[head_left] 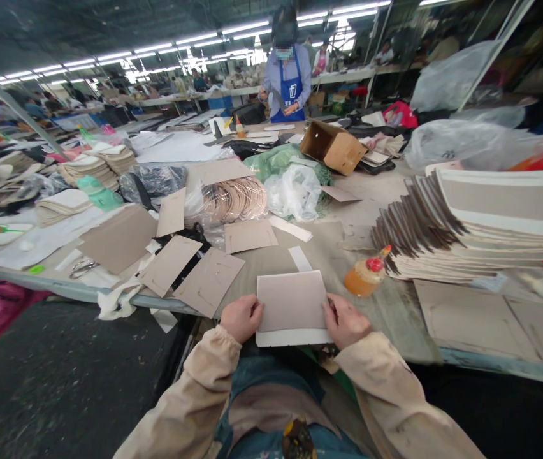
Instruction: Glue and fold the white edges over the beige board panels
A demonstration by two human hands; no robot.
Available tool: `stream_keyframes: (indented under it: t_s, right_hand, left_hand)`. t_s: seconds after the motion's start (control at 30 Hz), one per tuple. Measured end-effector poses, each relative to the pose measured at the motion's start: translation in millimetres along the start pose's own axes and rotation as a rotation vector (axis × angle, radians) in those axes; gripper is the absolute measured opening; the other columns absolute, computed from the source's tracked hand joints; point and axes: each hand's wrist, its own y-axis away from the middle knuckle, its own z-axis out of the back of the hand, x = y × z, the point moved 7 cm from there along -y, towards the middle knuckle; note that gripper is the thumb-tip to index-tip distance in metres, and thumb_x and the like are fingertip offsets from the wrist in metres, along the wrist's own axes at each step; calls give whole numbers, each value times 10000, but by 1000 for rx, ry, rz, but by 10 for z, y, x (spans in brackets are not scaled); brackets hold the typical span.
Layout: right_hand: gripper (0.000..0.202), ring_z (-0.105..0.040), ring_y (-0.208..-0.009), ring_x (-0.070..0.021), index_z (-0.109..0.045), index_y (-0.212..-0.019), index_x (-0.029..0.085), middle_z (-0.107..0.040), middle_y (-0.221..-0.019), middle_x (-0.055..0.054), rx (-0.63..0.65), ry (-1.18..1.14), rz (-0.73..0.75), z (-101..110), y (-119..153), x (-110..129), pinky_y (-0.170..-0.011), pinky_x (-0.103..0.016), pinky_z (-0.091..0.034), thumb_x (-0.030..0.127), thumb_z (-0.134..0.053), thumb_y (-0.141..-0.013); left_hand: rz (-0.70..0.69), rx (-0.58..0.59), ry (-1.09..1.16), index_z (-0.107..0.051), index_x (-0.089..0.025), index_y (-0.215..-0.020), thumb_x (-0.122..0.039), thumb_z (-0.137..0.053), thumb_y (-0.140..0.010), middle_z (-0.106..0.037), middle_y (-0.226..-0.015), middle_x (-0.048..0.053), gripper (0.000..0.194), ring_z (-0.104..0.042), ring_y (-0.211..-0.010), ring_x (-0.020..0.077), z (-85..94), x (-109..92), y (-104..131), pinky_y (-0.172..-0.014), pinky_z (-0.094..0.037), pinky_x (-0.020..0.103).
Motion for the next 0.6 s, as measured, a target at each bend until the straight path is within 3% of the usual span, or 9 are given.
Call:
stream_keyframes:
  t_s: [0.6]
  right_hand:
    - [303,-636,-823,-182,-595,-1063,169,-676,-967,-63,-21,4,-3,32,5,17,-664,-262,-486,342,-423,-884]
  left_hand:
    - [0,-30,-19,-495,-214,-671,-369,-382,-874,-585,-685,5,279,-557,-658,151,14,-27,37,-553,-301,259]
